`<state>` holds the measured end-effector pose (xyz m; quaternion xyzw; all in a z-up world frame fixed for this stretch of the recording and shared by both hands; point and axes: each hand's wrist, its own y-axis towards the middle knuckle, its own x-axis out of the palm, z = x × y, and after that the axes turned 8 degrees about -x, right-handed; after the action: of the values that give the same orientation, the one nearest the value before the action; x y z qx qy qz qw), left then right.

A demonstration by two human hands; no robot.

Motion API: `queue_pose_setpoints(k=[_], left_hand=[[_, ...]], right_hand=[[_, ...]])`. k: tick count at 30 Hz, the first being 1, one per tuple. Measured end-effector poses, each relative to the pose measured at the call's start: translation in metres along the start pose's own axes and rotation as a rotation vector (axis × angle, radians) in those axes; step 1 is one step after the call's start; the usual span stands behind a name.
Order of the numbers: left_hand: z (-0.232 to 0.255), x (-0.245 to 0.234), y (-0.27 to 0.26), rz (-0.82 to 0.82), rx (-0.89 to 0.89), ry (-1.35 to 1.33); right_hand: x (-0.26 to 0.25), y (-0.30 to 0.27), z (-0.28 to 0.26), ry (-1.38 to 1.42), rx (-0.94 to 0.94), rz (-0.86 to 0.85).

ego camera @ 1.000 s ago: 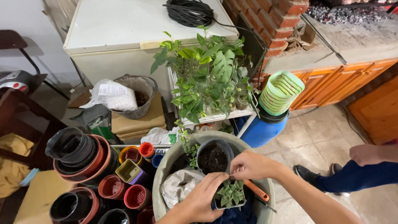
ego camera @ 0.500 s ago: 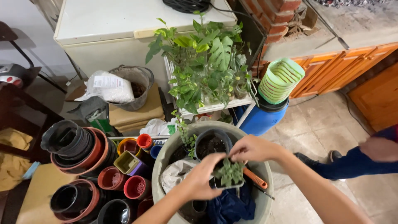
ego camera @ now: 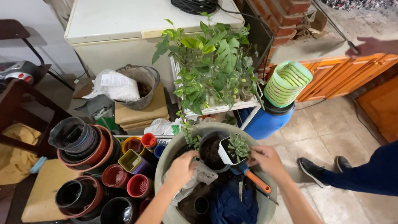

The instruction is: Repotting small succulent plants into individual plastic pots

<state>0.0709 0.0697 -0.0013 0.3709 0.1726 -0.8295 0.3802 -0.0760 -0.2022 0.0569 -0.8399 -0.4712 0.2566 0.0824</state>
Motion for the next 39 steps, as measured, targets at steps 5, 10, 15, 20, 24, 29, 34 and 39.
queue_pose_setpoints(k=[5,10,15,20,24,29,34,39], left_hand=[[0.072,-0.019,-0.008,-0.22,0.092,-0.442],[0.07,0.025,-0.01,0.104,0.131,-0.588],[0.077,0.006,-0.021,0.202,0.108,-0.699],[0.052,-0.005,-0.037,0.091,-0.156,-0.988],[0.035,0.009,-0.042,0.157,-0.116,-1.12],[0.041,0.003,-0.051,0.13,-0.32,-1.091],[0.021,0.013,-0.053,0.132,-0.32,-1.113],[0.024,0.041,-0.065,-0.034,-0.482,-0.714]], right_hand=[[0.03,-0.019,0.022,0.266,-0.136,0.103],[0.036,-0.04,0.013,0.267,-0.22,0.044],[0.023,-0.053,0.014,0.457,-0.343,0.075],[0.018,-0.059,0.063,0.179,-0.421,0.367],[0.025,-0.043,0.128,0.021,-0.402,0.374],[0.038,-0.029,0.155,-0.412,-0.044,0.295],[0.053,-0.04,0.117,-0.1,-0.178,0.202],[0.068,-0.07,0.061,0.38,-0.406,0.012]])
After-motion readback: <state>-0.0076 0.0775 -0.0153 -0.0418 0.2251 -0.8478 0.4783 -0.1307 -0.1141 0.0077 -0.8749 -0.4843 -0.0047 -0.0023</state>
